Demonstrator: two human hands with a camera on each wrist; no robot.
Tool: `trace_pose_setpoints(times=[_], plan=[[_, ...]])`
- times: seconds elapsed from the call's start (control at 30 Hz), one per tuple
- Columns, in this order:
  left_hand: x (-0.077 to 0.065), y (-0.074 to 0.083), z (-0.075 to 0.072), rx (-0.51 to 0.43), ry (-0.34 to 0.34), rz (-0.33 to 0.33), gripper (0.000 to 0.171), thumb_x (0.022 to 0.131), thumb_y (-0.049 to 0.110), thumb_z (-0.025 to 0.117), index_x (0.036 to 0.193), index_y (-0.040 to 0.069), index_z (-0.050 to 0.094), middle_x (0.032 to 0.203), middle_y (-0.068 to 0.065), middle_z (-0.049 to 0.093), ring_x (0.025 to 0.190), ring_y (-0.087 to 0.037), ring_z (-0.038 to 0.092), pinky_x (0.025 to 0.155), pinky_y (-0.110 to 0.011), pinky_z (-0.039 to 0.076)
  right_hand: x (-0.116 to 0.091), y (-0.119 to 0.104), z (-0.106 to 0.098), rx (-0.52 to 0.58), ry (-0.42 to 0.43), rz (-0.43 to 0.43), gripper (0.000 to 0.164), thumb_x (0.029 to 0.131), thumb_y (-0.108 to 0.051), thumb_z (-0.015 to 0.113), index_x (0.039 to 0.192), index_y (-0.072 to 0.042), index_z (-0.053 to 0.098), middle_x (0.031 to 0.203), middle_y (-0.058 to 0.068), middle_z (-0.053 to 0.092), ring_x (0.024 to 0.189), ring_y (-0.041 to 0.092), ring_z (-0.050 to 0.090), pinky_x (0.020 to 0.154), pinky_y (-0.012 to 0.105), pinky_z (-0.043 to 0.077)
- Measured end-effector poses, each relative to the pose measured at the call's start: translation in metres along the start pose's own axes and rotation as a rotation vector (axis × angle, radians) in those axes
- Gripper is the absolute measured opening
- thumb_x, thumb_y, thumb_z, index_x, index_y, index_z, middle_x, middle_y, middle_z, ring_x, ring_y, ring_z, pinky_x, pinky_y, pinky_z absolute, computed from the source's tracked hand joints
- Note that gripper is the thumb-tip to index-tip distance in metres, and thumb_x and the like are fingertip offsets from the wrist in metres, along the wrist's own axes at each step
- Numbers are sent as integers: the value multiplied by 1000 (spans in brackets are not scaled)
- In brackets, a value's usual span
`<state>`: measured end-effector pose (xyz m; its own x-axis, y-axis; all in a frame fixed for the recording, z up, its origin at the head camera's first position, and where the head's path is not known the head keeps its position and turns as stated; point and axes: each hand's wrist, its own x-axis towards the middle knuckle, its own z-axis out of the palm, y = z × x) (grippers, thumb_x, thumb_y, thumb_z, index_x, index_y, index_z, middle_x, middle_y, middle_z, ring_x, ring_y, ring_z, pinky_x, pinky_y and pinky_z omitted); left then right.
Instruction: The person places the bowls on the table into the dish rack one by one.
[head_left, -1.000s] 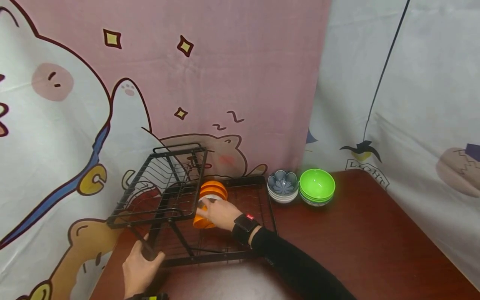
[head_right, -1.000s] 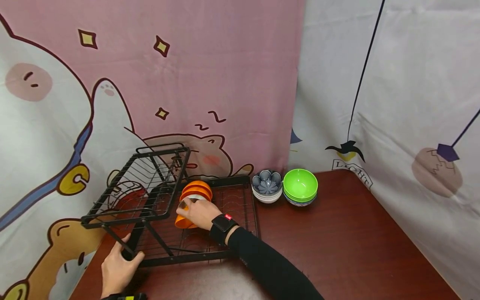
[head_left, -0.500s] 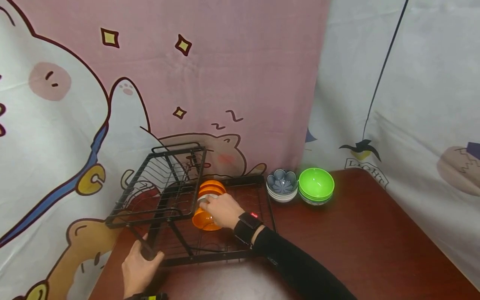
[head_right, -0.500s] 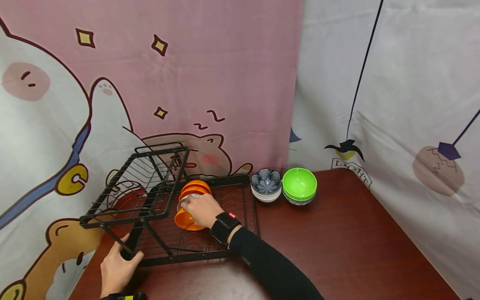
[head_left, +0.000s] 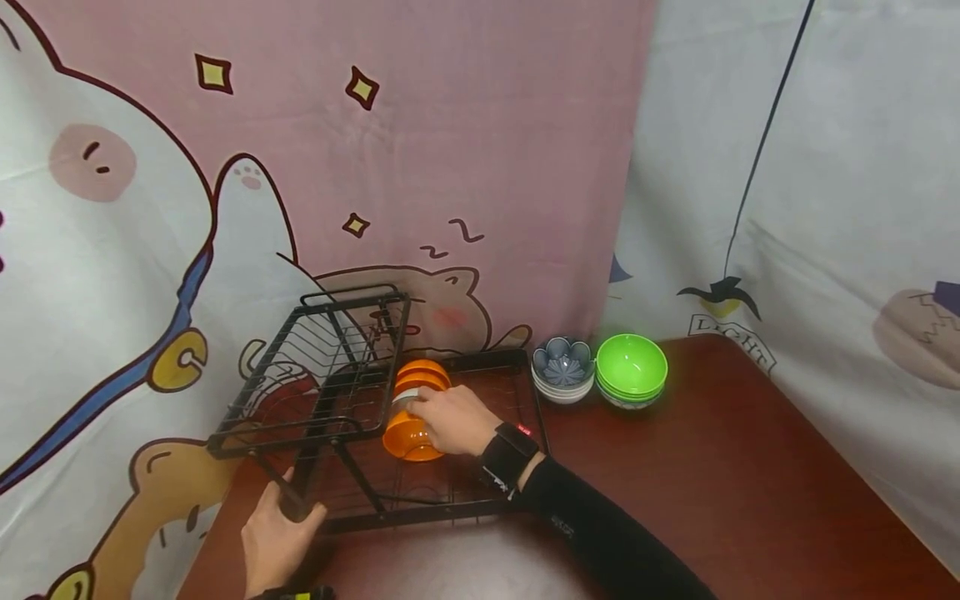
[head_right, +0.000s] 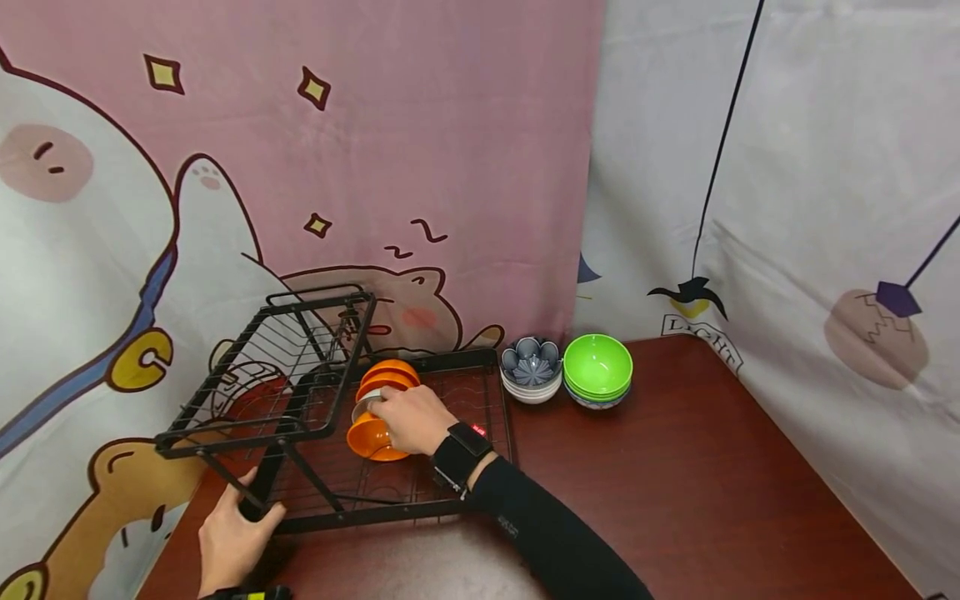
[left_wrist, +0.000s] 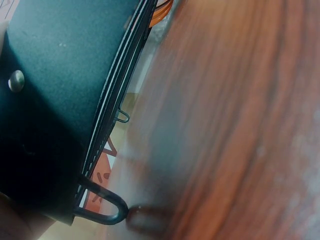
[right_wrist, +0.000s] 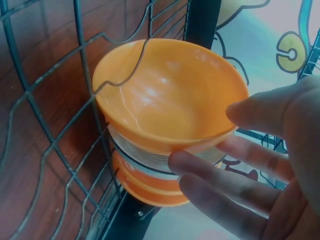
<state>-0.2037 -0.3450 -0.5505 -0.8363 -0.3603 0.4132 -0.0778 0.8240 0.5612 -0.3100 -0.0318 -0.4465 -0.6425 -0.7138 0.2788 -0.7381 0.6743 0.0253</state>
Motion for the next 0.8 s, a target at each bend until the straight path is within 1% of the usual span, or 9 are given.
trace_pose_setpoints(times=[0.07, 0.17, 0.27, 0.37, 0.47, 0.63, 0.73, 0.8], plan=[[0, 0, 0, 0, -1, -2, 72, 74, 22, 82, 141, 5, 63, 122, -32, 72, 103, -59, 68, 86, -67, 49, -2, 1, -2, 31, -8, 2, 35, 97, -23, 70, 131, -28, 72, 115, -5, 69, 64, 9, 54, 53, 21, 39], [0, 1, -1, 3, -10, -9, 72, 75, 23, 81, 142, 5, 63, 122, -32, 72, 102, -59, 68, 86, -67, 49, -7, 8, -6, 91, 2, 10, 34, 97, -25, 69, 131, -27, 72, 112, -5, 68, 64, 9, 51, 53, 21, 35], [0, 2, -3, 5, -18, -21, 72, 75, 23, 81, 142, 5, 62, 123, -33, 72, 104, -59, 68, 86, -67, 49, -12, 19, -13, 149, 41, 27, 32, 98, -27, 69, 130, -25, 73, 105, -5, 68, 62, 8, 50, 53, 21, 34], [0, 3, -3, 8, -23, -23, 72, 75, 24, 82, 142, 6, 62, 125, -33, 71, 106, -60, 67, 87, -68, 49, -19, 33, -21, 194, 84, 66, 33, 99, -27, 70, 131, -24, 73, 104, -5, 68, 60, 7, 49, 53, 20, 34], [0, 3, -4, 8, -22, -18, 72, 75, 23, 81, 142, 5, 62, 125, -33, 71, 107, -60, 67, 87, -68, 50, -30, 46, -27, 234, 115, 124, 32, 99, -28, 70, 131, -25, 73, 107, -6, 70, 61, 6, 51, 53, 21, 37], [3, 1, -6, 19, -52, -31, 73, 76, 25, 81, 144, 5, 60, 129, -32, 69, 108, -60, 66, 88, -68, 47, -48, 65, -30, 240, 126, 202, 31, 101, -29, 69, 132, -28, 72, 110, -8, 72, 70, 6, 57, 60, 23, 44], [4, 0, -4, 27, -73, -39, 74, 77, 26, 81, 145, 5, 59, 131, -32, 68, 109, -61, 65, 88, -68, 47, -60, 80, -33, 235, 146, 229, 32, 100, -28, 69, 132, -27, 72, 112, -7, 73, 78, 8, 63, 66, 27, 50], [4, -1, -2, 29, -77, -40, 74, 77, 26, 81, 145, 5, 59, 130, -32, 68, 108, -60, 65, 87, -68, 47, -70, 93, -39, 243, 185, 261, 32, 99, -26, 71, 131, -25, 73, 113, -5, 75, 83, 11, 68, 69, 31, 53]])
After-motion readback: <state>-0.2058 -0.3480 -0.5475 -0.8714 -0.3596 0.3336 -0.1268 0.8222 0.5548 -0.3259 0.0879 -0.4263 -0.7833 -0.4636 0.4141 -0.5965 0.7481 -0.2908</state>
